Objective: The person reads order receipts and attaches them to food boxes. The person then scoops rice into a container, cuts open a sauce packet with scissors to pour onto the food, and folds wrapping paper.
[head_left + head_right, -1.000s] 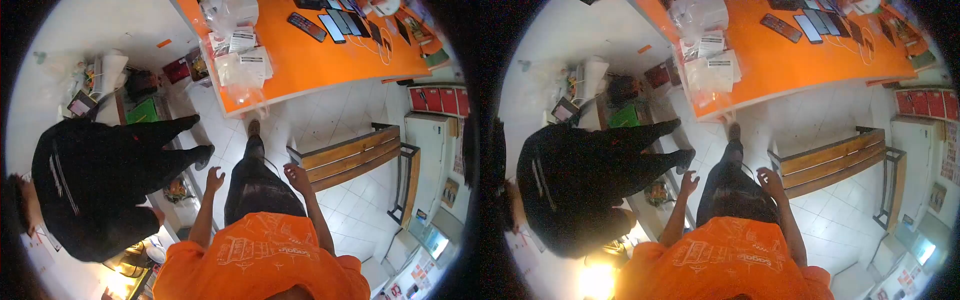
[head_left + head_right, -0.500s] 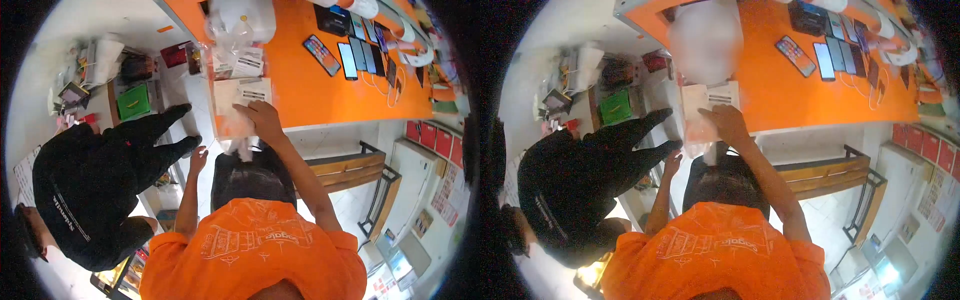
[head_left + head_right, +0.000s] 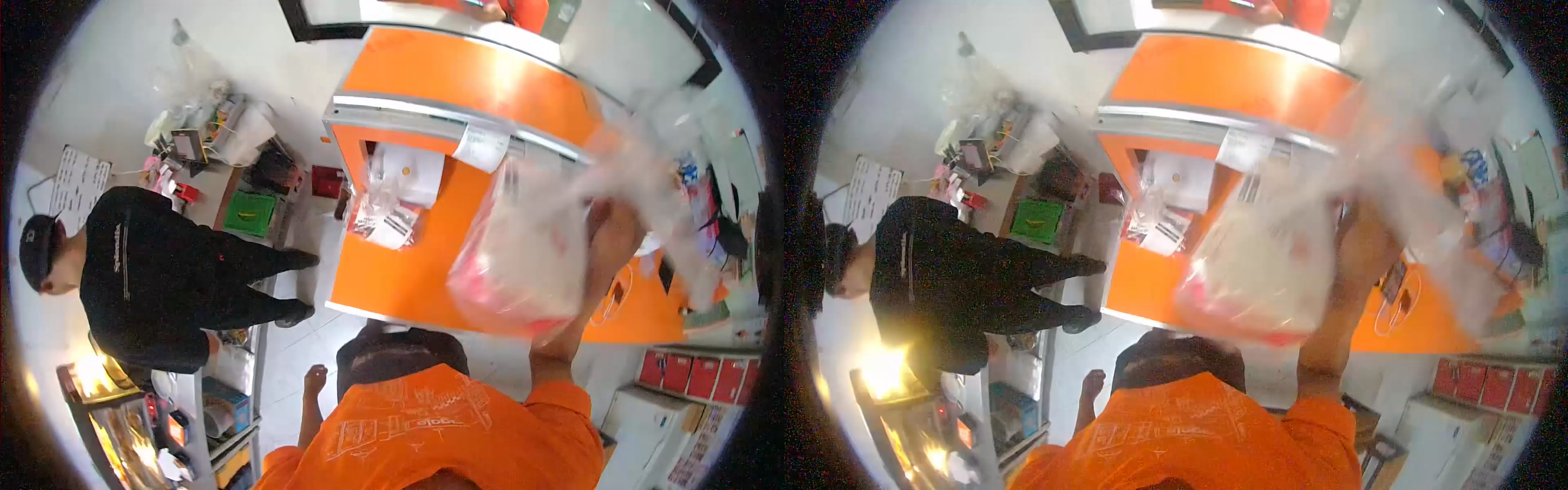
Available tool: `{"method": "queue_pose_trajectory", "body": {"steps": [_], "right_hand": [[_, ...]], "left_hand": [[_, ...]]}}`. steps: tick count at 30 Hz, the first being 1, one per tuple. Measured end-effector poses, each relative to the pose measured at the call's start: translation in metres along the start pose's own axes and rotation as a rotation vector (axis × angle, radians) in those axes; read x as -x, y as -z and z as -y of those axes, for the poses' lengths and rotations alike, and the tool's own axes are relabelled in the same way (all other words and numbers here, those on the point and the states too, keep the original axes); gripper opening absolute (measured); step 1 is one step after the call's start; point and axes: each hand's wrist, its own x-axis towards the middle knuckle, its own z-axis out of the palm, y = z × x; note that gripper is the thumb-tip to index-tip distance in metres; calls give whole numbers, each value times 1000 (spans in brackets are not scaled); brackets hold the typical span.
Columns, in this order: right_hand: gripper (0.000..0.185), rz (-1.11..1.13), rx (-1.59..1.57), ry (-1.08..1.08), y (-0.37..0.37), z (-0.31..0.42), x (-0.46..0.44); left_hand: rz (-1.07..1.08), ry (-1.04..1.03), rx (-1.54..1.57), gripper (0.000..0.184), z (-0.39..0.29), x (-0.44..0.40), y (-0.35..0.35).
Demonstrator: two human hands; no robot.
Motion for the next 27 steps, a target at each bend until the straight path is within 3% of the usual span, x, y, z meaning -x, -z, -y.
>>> {"method": "queue_pose_trajectory", "body": {"steps": [1,2,3,5,6,7,8,10,13,14,15,16,17,18,19,21,23,25,27], "right_hand": [[10,-31,-177,-140,18,24,-50],[9,-116,-446,-133,1,15,-86],[7,-164,-365,70,-3,18,-117],[10,-258,-633,175,-65,6,-170],[12,-259,-903,-28,-76,27,-184],[15,-247,-1168,-235,-85,49,-196],[15,-248,-1188,-224,-101,57,-207],[19,-389,-864,66,-139,74,-226],[24,-310,-753,102,-187,85,-249],[23,-297,-601,72,-243,74,-272],[23,-291,-622,89,-254,74,-280],[23,-139,-754,-39,-261,78,-284],[23,18,-876,-171,-268,79,-287],[23,24,-885,-164,-283,81,-293],[25,102,-1068,-278,-304,82,-298],[27,182,-1247,-396,-336,77,-294],[24,168,-1435,-243,-357,78,-291],[21,395,-1134,-335,-389,55,-322],[21,352,-913,-99,-370,52,-322]], "left_hand": [[-41,-7,12,13,-22,9,-2],[-39,147,198,18,-37,17,-9],[-36,297,385,24,-49,24,-15],[-1,525,358,25,-94,35,-6],[-53,637,476,27,-112,43,-4],[-99,562,459,26,-119,52,-5],[-107,640,486,25,-131,65,-3],[-134,726,517,24,-150,84,4],[-284,869,676,22,-154,143,-11],[-324,1004,683,21,-167,164,-7],[-360,1139,691,20,-180,178,-7],[-372,1157,698,20,-186,191,-10],[0,923,214,17,-175,221,-24],[355,636,-256,16,-162,237,-35],[430,589,-287,17,-163,254,-45],[358,890,27,18,-165,271,-62],[272,1104,254,19,-167,277,-77],[181,1224,403,20,-163,281,-90],[146,1268,460,21,-152,283,-109]]}}
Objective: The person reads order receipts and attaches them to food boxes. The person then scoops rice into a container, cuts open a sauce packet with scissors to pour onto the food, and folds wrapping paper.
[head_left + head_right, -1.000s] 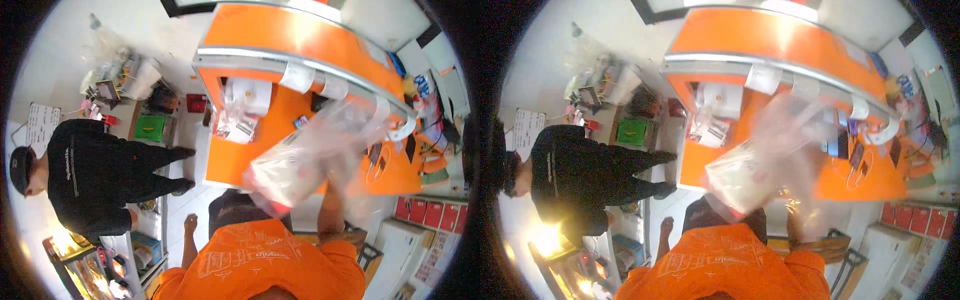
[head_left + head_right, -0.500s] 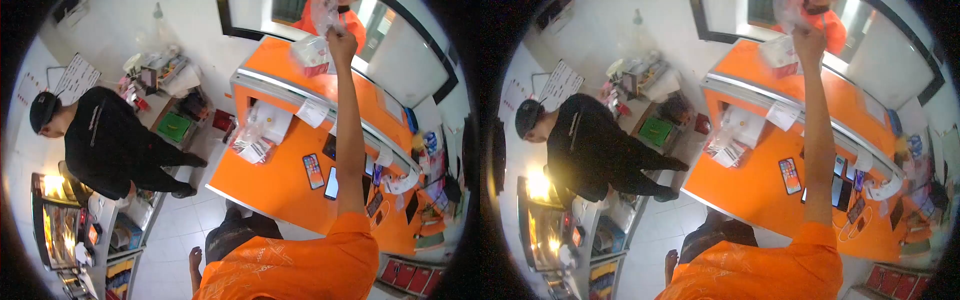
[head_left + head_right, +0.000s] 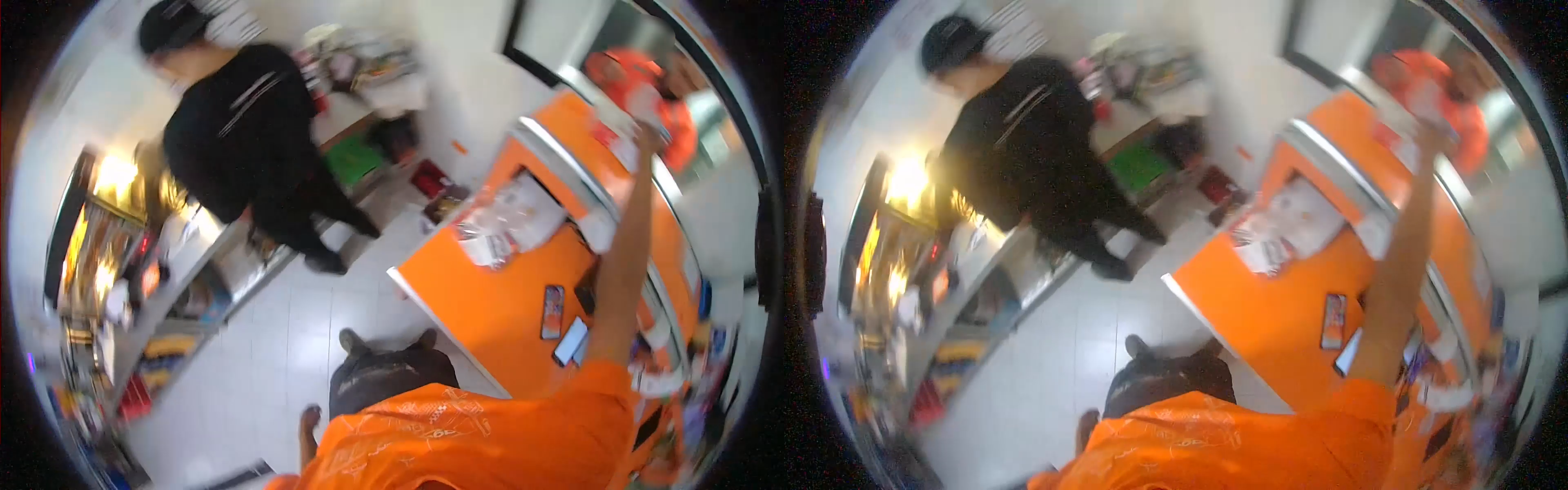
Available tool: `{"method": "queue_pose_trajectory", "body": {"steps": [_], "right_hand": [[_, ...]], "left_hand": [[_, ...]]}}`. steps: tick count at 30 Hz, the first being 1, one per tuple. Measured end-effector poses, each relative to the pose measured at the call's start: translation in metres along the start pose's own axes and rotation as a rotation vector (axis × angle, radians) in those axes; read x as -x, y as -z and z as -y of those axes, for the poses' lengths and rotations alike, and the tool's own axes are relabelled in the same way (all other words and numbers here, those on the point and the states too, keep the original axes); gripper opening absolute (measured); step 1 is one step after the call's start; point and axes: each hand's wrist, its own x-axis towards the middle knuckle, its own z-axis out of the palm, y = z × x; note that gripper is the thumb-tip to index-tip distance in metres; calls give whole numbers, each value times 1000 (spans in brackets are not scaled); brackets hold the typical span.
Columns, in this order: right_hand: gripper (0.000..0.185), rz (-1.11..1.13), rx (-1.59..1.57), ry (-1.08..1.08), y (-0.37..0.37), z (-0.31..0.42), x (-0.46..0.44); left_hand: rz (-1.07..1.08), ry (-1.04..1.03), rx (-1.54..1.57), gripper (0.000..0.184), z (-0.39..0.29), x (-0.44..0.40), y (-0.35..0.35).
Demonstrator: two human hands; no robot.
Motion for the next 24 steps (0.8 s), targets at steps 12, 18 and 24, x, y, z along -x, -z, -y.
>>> {"method": "queue_pose_trajectory", "body": {"steps": [12,18,24], "right_hand": [[23,-231,40,636,-120,213,402],[25,772,-273,503,-300,253,714],[32,1396,-457,17,-387,416,847]], "left_hand": [[-302,-3,626,36,-11,24,112],[-268,136,594,36,95,5,123],[-486,136,749,32,153,-7,201]]}}
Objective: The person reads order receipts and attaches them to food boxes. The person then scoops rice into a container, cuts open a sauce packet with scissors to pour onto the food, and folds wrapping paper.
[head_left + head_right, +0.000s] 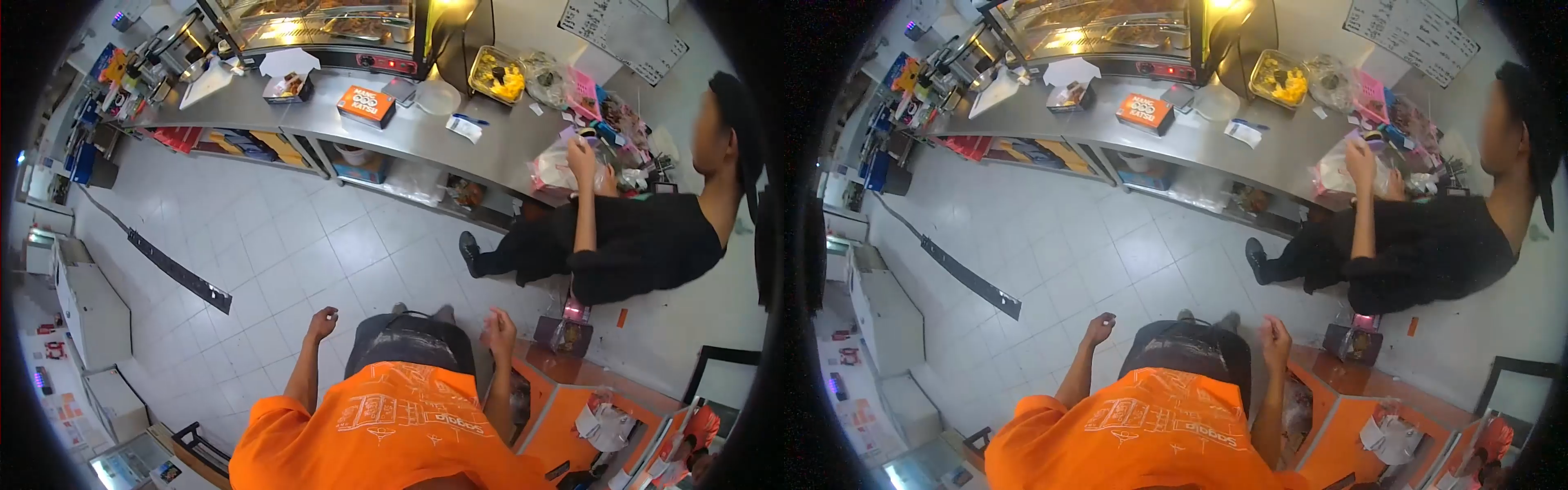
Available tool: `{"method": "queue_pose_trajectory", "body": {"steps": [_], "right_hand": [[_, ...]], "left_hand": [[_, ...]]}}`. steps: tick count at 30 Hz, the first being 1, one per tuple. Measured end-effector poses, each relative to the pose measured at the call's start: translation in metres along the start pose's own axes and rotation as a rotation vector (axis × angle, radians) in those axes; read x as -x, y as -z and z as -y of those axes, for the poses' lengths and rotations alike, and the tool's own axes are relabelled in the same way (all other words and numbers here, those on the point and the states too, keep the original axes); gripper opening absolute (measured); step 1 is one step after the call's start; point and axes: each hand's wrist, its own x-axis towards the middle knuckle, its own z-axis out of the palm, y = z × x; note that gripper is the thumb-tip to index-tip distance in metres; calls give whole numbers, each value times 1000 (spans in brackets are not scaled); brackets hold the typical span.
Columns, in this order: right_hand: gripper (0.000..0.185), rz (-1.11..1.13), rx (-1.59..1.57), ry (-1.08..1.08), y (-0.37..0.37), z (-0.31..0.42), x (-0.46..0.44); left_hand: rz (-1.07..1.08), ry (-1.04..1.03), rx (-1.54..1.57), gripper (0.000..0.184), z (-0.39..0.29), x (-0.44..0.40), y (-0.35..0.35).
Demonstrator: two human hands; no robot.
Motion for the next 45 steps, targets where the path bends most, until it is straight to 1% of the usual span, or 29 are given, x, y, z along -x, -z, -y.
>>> {"method": "queue_pose_trajectory", "body": {"steps": [2,5,10,11,13,15,16,18,19,20,21,22,24,25,26,28,30,31,32,33,35,36,37,39,40,41,42,44,45], "right_hand": [[26,190,57,76,-33,21,-37],[22,300,227,140,-72,45,-102],[22,371,180,158,-148,80,-210],[22,406,133,171,-165,80,-232],[21,444,124,158,-188,86,-267],[19,450,81,211,-217,84,-301],[18,441,18,271,-231,72,-317],[19,389,248,328,-245,80,-327],[18,379,334,278,-242,88,-325],[20,331,387,196,-241,91,-319],[22,260,294,182,-234,95,-304],[23,188,197,179,-225,97,-286],[25,4,144,101,-200,94,-237],[26,-43,113,79,-189,86,-209],[26,-111,106,44,-172,72,-178],[25,-356,83,-114,-131,41,-101],[22,-713,-105,-239,-101,2,-34],[20,-861,-21,-296,-75,-11,1],[19,-1063,-38,-253,-53,-32,32],[18,-1262,-21,-237,-25,-47,58],[20,-1468,277,-341,38,-61,107],[21,-1537,370,-435,70,-49,128],[21,-1547,350,-449,95,-44,140],[22,-1675,176,-281,148,-49,155],[22,-1682,156,-291,170,-60,161],[21,-1676,134,-289,189,-72,166],[21,-1664,121,-284,209,-89,171],[19,-1667,121,-270,237,-126,180],[19,-1676,97,-251,244,-138,184]], "left_hand": [[-60,-10,72,29,-19,-22,20],[-142,-43,205,26,-47,-56,41],[-193,-122,323,22,-101,-106,69],[-242,-187,235,22,-97,-120,70],[-261,-196,269,21,-100,-140,75],[-215,-135,137,20,-95,-163,82],[-248,-177,251,19,-87,-178,79],[-102,-118,312,20,-90,-195,91],[-22,-83,362,20,-100,-202,94],[71,-44,369,20,-118,-205,99],[157,-1,369,20,-131,-208,102],[268,-53,296,20,-118,-226,93],[476,-235,372,18,-65,-287,87],[553,-263,312,18,-64,-310,89],[662,-317,134,17,-68,-324,83],[857,-492,-109,14,-66,-353,72],[870,-600,-301,16,-151,-320,89],[860,-465,-236,18,-156,-326,83],[841,-329,-175,19,-159,-331,77],[889,-351,-187,22,-184,-313,79],[904,-434,-214,22,-198,-297,65],[914,-503,-210,22,-207,-284,59],[914,-511,-234,22,-211,-279,48],[890,-539,-383,24,-202,-282,23],[874,-550,-456,25,-205,-274,4],[994,-400,-271,27,-226,-248,-8],[987,-394,-283,27,-225,-237,-38],[1163,-616,-134,28,-228,-217,-85],[997,-998,-985,27,-253,-205,-106]]}}
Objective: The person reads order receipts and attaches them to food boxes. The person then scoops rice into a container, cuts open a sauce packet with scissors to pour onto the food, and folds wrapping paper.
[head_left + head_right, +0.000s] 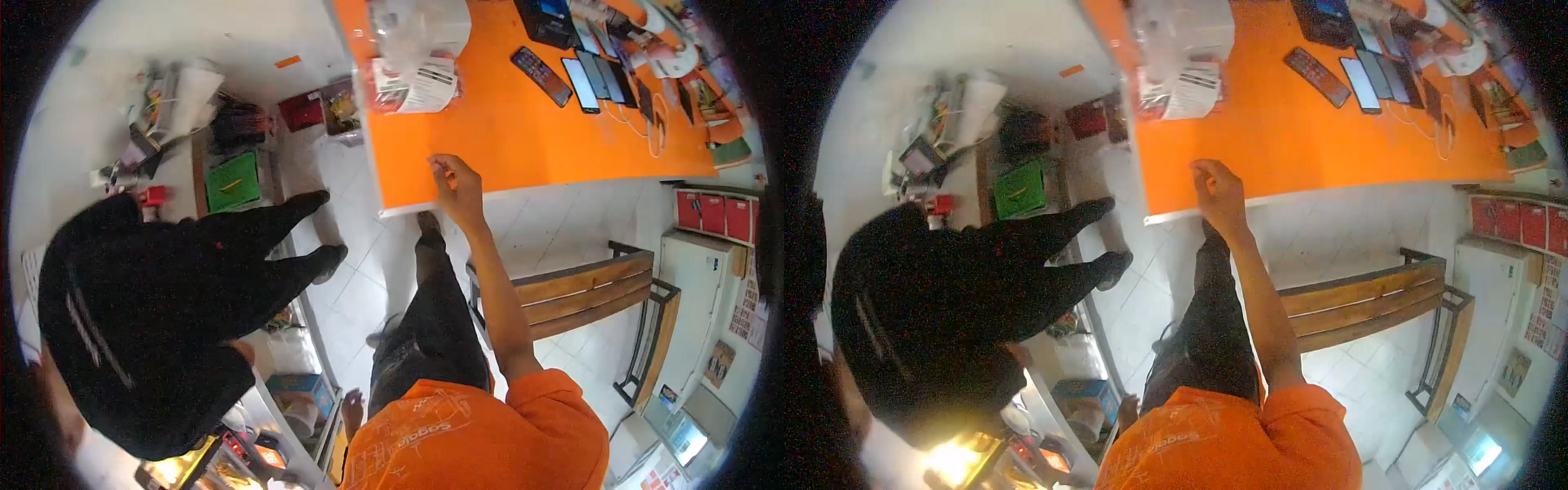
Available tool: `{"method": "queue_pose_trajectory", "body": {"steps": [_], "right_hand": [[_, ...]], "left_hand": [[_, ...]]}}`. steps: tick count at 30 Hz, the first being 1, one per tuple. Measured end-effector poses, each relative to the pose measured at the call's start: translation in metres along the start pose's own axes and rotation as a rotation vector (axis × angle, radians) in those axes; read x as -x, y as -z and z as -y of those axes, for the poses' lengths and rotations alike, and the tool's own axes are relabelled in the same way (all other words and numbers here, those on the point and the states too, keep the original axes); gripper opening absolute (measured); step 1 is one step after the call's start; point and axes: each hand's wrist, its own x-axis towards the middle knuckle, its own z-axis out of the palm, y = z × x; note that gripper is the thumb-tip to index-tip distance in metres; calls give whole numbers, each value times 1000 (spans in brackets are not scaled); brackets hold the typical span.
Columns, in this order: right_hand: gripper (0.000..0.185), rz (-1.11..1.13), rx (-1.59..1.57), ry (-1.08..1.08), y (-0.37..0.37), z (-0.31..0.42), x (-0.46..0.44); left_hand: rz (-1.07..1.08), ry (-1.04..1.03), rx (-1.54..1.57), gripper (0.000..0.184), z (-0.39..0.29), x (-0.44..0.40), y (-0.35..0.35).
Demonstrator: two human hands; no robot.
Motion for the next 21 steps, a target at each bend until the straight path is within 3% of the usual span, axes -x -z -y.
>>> {"method": "queue_pose_trajectory", "body": {"steps": [1,2,3,4,7,13,15,17,21], "right_hand": [[18,1,-27,-3,4,-8,-6],[16,48,26,-36,11,-14,-11],[16,56,24,-53,16,-21,-14],[16,76,-23,-134,20,-26,-16],[13,93,-93,-210,34,-42,-35],[12,10,-89,-239,64,-35,-87],[12,-45,-123,-166,73,-30,-109],[12,-92,-53,-141,83,-27,-122],[12,-128,-77,-133,110,5,-154]], "left_hand": [[-34,-209,-184,24,-26,-21,1],[-32,56,208,22,-102,-38,14],[19,65,508,23,-105,-61,9],[87,288,324,27,-166,-79,31],[34,266,430,29,-261,-120,49],[7,214,298,25,-330,-150,55],[0,78,158,22,-343,-161,55],[-14,136,201,21,-355,-179,50],[-44,16,298,21,-390,-217,48]]}}
